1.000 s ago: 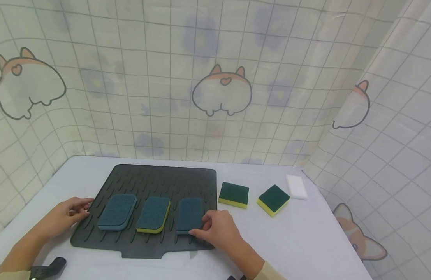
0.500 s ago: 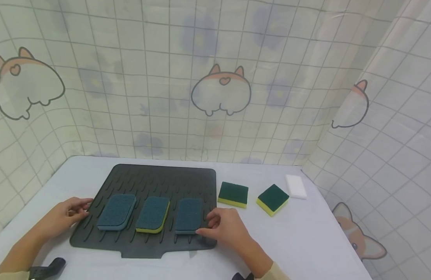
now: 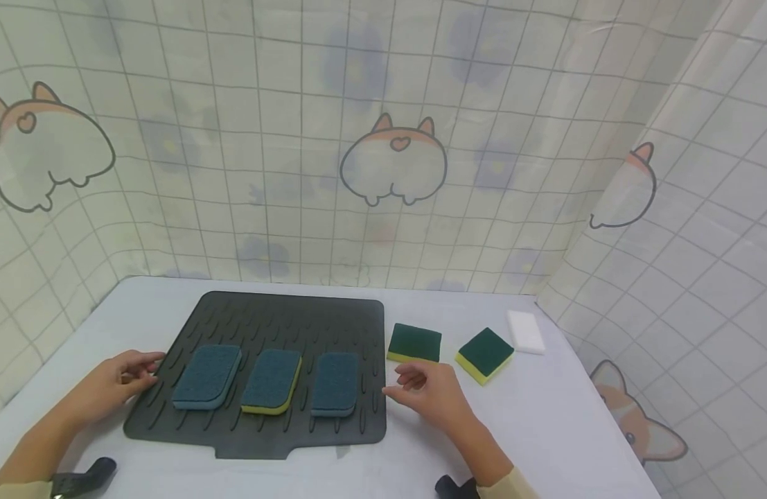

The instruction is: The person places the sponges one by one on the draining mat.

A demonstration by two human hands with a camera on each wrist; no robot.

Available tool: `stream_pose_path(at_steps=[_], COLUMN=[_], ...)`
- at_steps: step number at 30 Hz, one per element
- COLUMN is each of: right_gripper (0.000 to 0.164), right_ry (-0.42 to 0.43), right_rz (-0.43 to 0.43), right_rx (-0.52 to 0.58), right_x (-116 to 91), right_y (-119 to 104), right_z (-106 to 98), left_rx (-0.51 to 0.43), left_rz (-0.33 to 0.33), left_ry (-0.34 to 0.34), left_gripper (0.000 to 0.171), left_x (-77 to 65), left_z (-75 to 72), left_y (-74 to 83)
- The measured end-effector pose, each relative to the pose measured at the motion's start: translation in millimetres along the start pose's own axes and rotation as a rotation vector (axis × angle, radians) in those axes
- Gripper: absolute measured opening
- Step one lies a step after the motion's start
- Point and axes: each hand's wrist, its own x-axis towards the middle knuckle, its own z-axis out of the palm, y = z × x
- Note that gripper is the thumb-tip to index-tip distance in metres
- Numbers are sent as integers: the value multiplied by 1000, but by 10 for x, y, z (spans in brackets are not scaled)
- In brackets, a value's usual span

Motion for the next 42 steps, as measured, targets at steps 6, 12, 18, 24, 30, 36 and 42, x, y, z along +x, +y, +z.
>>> stream_pose_path(at_steps=[6, 12, 18, 24, 30, 36, 42], right_gripper=[41, 38, 37, 41, 54, 70, 85], right_ry=[89, 163, 191, 201, 163, 50, -82], right_rz=[-34, -66, -116, -154, -138, -95, -12], right_rx=[-20, -82, -117, -172, -304, -365, -401], right_x=[54, 118, 173, 291, 406, 510, 608], right_y=[188, 339, 393, 443, 478, 486, 475], right_z=[-94, -167, -218, -288, -360, -426, -475], left_rx=[-4, -3, -5, -5, -10, -10, -15], left_rz=[7, 2, -5, -5, -5, -8, -5], left_ry=[-1, 4, 3, 4, 9, 8, 5], left_gripper=[45, 46, 46, 46, 45, 45, 46], left_x=[3, -5, -11, -7, -15, -23, -20], left_z=[2, 10, 11, 14, 17, 11, -3], left_y=[1, 5, 2, -14, -9, 15, 33])
